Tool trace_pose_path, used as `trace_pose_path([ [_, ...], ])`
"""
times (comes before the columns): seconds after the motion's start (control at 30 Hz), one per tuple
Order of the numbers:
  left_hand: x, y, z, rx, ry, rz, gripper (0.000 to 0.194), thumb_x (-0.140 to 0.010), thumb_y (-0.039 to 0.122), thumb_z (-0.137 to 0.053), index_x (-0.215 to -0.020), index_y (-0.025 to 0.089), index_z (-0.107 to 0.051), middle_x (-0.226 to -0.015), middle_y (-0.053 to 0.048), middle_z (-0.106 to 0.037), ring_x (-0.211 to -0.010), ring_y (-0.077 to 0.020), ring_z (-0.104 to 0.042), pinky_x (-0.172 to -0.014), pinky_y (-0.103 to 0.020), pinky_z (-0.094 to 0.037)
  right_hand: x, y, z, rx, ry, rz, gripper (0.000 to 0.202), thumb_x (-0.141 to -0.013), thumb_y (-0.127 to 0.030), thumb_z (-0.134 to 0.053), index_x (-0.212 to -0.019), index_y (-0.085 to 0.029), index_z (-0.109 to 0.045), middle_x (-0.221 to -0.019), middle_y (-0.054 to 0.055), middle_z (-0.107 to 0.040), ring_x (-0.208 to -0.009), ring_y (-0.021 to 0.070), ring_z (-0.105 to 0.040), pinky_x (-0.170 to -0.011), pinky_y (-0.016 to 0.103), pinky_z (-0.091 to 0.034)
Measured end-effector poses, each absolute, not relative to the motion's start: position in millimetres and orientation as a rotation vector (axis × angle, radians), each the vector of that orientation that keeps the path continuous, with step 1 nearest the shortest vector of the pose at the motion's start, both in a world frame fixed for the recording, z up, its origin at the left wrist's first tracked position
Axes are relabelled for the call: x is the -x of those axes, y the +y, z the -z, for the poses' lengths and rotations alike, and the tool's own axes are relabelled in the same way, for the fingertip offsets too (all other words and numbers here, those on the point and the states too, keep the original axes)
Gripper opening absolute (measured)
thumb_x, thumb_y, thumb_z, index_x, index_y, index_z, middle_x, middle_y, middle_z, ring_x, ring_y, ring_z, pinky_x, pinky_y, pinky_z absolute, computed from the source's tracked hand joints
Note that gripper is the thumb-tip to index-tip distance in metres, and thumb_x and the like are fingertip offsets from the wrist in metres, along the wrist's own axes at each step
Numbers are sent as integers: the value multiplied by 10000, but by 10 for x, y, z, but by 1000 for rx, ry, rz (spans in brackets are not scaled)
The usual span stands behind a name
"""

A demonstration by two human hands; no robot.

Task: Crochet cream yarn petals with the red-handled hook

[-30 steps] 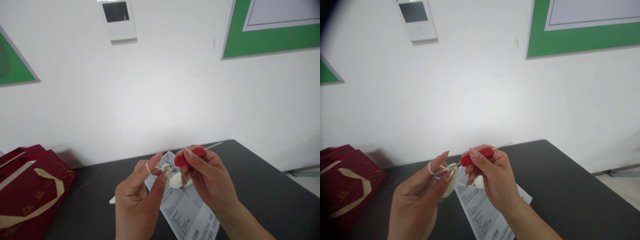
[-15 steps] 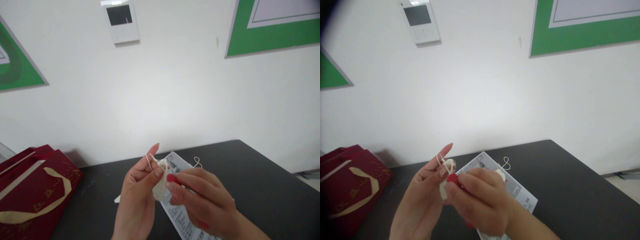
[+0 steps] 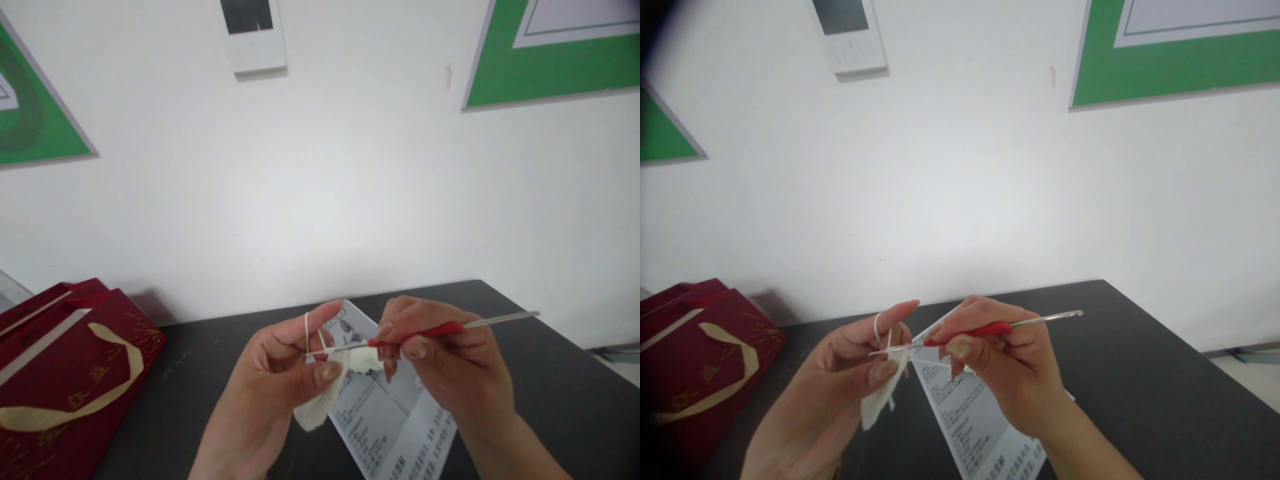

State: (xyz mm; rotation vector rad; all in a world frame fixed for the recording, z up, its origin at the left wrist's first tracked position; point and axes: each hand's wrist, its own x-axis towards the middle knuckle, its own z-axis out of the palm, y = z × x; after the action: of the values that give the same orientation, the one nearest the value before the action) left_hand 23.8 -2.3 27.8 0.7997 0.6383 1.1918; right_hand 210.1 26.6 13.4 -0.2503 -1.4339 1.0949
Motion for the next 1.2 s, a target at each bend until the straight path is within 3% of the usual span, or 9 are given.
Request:
trace_pose_path([
  [0.53, -129, -14, -271, -949, 656, -975, 428, -559, 175, -903, -977, 213, -818, -670, 1, -579, -622, -98, -523, -561, -190, -400, -2284, 289, -200, 226, -1473, -1122, 107, -874, -274, -696, -900, -205, -772, -722, 32, -684, -564, 119, -608, -477, 227, -508],
  [0.77, -152, -22, -285, -1027, 700, -963, 420, -544, 262, -896, -951, 187, -829, -660, -51, -605, -627, -166, -500, -575, -284, -384, -2341, 267, -226, 253, -1563, -1076, 136, -869, -320, -704, -867, -206, -778, -671, 32, -696, -564, 130, -606, -477, 238, -491],
  [0.93, -106, -5, -241, -1143, 629, -853, 393, -609, 209, -856, -1000, 207, -820, -633, -21, -533, -609, -154, -406, -546, -279, -311, -2409, 253, -245, 236, -1642, -1031, 121, -844, -324, -736, -823, -217, -788, -672, 33, -726, -562, 134, -613, -518, 257, -498],
  [1.2, -127, -20, -201, -1168, 629, -749, 404, -616, 252, -856, -1018, 225, -815, -654, -24, -549, -591, -152, -399, -562, -303, -293, -2464, 285, -265, 229, -1719, -1044, 116, -849, -341, -728, -852, -245, -794, -659, 31, -718, -540, 138, -636, -502, 259, -494],
])
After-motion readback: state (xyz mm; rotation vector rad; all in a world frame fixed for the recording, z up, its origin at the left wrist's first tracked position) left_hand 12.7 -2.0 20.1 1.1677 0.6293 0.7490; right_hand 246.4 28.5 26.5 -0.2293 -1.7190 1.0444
